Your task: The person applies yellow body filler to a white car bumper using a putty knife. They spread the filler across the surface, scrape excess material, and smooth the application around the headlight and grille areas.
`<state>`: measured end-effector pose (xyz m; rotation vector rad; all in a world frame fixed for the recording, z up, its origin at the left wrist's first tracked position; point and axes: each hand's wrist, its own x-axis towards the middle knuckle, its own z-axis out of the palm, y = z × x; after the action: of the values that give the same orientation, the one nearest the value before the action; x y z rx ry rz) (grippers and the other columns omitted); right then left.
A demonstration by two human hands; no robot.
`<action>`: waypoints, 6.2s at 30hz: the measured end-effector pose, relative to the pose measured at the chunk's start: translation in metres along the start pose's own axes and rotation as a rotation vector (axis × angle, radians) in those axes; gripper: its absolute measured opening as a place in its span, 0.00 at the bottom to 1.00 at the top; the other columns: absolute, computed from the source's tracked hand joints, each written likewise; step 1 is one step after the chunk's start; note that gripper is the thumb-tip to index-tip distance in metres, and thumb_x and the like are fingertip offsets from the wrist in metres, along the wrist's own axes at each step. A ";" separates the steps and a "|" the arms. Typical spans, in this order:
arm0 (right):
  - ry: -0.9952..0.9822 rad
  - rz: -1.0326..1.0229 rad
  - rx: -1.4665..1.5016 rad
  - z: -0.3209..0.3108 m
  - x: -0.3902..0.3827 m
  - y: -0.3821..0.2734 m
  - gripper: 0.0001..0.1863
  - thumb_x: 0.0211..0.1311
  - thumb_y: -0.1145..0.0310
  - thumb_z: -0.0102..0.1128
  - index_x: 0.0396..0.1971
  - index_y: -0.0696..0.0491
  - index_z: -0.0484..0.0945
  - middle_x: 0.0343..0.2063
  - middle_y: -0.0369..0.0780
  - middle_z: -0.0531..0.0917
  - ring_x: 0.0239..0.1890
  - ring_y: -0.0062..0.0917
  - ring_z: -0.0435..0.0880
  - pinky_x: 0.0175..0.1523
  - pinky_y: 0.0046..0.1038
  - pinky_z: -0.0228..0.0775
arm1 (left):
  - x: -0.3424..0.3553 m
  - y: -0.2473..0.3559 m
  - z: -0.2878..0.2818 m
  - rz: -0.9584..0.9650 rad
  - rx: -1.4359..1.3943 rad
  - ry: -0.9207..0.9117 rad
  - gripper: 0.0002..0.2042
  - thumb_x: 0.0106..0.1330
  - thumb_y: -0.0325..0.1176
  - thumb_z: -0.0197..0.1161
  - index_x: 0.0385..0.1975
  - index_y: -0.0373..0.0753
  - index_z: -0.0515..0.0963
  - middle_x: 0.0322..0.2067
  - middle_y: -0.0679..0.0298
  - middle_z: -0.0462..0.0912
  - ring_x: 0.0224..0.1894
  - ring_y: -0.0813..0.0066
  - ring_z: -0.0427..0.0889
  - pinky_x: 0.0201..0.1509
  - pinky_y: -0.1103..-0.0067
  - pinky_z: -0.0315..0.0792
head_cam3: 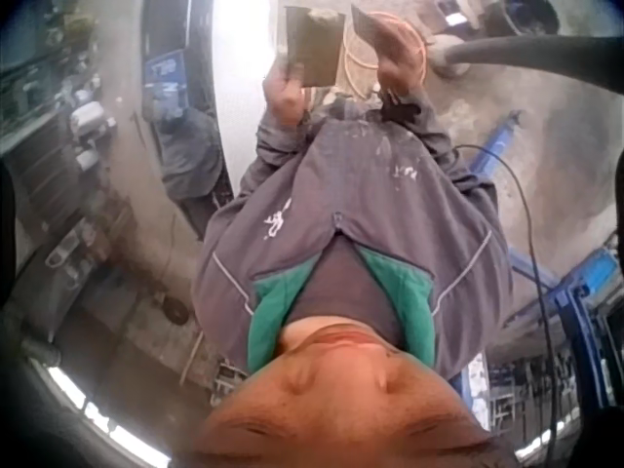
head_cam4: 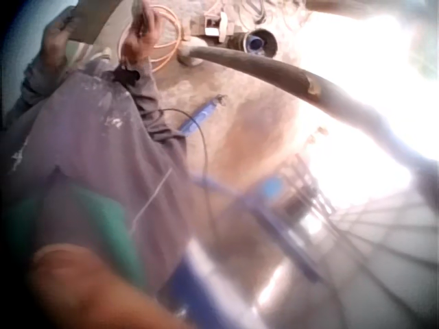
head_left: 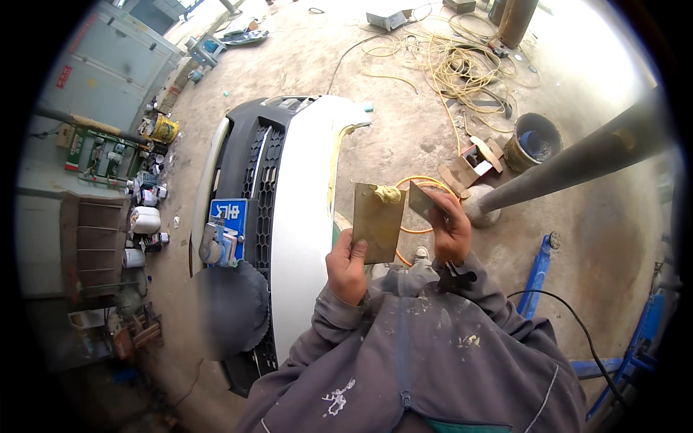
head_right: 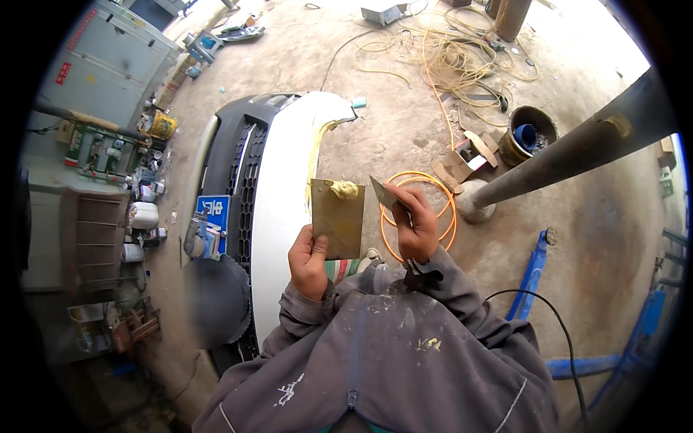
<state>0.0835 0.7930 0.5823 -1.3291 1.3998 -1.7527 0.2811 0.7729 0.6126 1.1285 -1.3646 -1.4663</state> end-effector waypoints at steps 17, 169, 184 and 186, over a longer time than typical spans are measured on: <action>0.027 0.860 0.720 0.076 -0.038 0.155 0.19 0.65 0.78 0.49 0.55 0.56 0.72 0.49 0.41 0.78 0.50 0.24 0.77 0.56 0.26 0.70 | 0.047 -0.061 -0.149 0.001 0.256 0.297 0.14 0.70 0.24 0.47 0.53 0.28 0.67 0.49 0.53 0.76 0.50 0.63 0.77 0.55 0.73 0.69; 0.244 0.460 0.715 0.173 -0.219 0.169 0.19 0.61 0.81 0.46 0.52 0.56 0.76 0.46 0.42 0.81 0.48 0.24 0.79 0.56 0.24 0.69 | -0.161 -0.147 -0.301 0.134 0.095 0.235 0.21 0.70 0.28 0.49 0.62 0.32 0.58 0.46 0.55 0.75 0.46 0.67 0.76 0.50 0.68 0.73; 0.354 -0.013 0.379 0.208 -0.116 0.207 0.18 0.58 0.81 0.48 0.47 0.55 0.78 0.38 0.45 0.83 0.38 0.33 0.83 0.45 0.28 0.73 | -0.165 -0.149 -0.282 0.212 0.263 0.349 0.21 0.72 0.30 0.50 0.63 0.37 0.59 0.34 0.60 0.77 0.33 0.77 0.77 0.35 0.81 0.75; 0.354 -0.084 0.254 0.213 -0.115 0.202 0.18 0.56 0.82 0.48 0.46 0.54 0.79 0.36 0.45 0.82 0.36 0.36 0.82 0.43 0.29 0.73 | -0.165 -0.150 -0.282 0.210 0.249 0.352 0.20 0.72 0.30 0.49 0.63 0.38 0.59 0.34 0.60 0.77 0.33 0.78 0.77 0.35 0.81 0.75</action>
<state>0.2874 0.7381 0.3483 -0.9889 1.2557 -2.2202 0.5981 0.8684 0.4730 1.2853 -1.3875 -0.9154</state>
